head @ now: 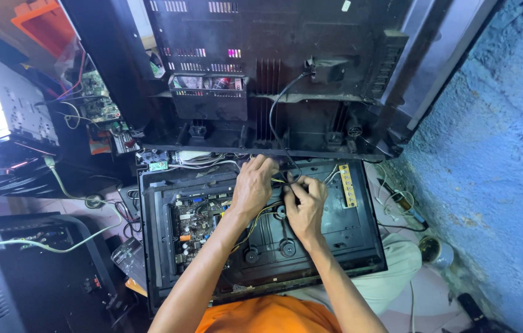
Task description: Connecting internal wiring and attaching the back cover of a television
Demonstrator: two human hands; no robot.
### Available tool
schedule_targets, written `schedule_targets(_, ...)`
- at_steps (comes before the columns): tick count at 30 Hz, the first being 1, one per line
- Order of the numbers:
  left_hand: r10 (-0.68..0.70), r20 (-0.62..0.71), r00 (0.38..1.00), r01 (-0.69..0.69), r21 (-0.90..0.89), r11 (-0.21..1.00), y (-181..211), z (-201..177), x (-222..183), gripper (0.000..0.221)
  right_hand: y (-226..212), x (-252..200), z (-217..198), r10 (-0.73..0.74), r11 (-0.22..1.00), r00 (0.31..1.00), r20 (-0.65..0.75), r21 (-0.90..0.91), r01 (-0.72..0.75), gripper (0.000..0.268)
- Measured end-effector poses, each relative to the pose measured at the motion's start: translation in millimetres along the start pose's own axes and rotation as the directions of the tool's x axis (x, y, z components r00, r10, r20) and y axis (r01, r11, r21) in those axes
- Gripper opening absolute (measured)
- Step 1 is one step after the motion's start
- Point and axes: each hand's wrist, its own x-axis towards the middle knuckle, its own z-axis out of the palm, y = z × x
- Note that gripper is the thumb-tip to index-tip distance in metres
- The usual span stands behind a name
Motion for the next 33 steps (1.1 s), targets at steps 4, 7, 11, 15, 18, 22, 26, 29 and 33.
schedule_targets(4, 0.014, 0.029, 0.999, -0.014, 0.000, 1.000, -1.8, -3.2, 0.4, 0.010, -4.8, -0.3, -1.6, -0.006, 1.000, 1.000, -0.002, 0.026, 0.006, 0.014)
schedule_targets(7, 0.014, 0.055, 0.998, -0.013, -0.021, 1.000, -4.5, -1.4, 1.0, 0.012, -2.1, -2.6, 0.7, -0.016, 1.000, 1.000, -0.001, -0.011, 0.016, 0.016)
schedule_targets(11, -0.007, 0.050, 0.999, 0.007, -0.005, 1.000, -5.2, -1.0, 0.1, 0.010, -4.6, -2.1, 0.3, -0.018, 1.000, 1.000, 0.015, -0.012, 0.019, 0.020)
schedule_targets(15, -0.007, 0.048, 0.999, 0.007, -0.003, 1.000, -6.2, 2.1, 0.0, 0.010, -3.5, -2.8, -1.4, -0.003, 1.000, 1.000, 0.026, -0.015, 0.003, 0.025)
schedule_targets(18, -0.012, 0.046, 0.999, 0.011, 0.011, 1.000, -5.7, 2.0, -0.1, 0.010, 4.1, -6.1, 3.5, -0.014, 1.000, 0.999, 0.031, -0.024, 0.015, 0.025)
schedule_targets(22, -0.030, 0.040, 0.999, 0.028, 0.052, 0.998, -7.6, 10.0, 0.6, 0.006, 0.3, -5.0, 2.6, 0.008, 1.000, 1.000, 0.028, -0.009, -0.008, 0.025)
schedule_targets(26, 0.020, -0.009, 1.000, -0.019, 0.105, 0.994, -10.9, 19.3, 4.5, 0.009, -1.6, -5.1, 3.1, 0.006, 1.000, 1.000, -0.012, -0.022, -0.006, 0.012)
schedule_targets(29, 0.027, -0.017, 0.999, -0.024, 0.144, 0.989, -12.1, 24.5, 4.4, 0.011, -2.8, -5.2, 1.1, 0.003, 0.999, 1.000, -0.010, -0.035, -0.003, 0.012)
schedule_targets(33, 0.044, 0.006, 0.999, -0.044, 0.077, 0.996, -20.6, 21.8, 2.3, 0.007, -7.7, -1.6, -3.5, 0.034, 0.999, 0.999, 0.004, 0.025, -0.034, 0.016)
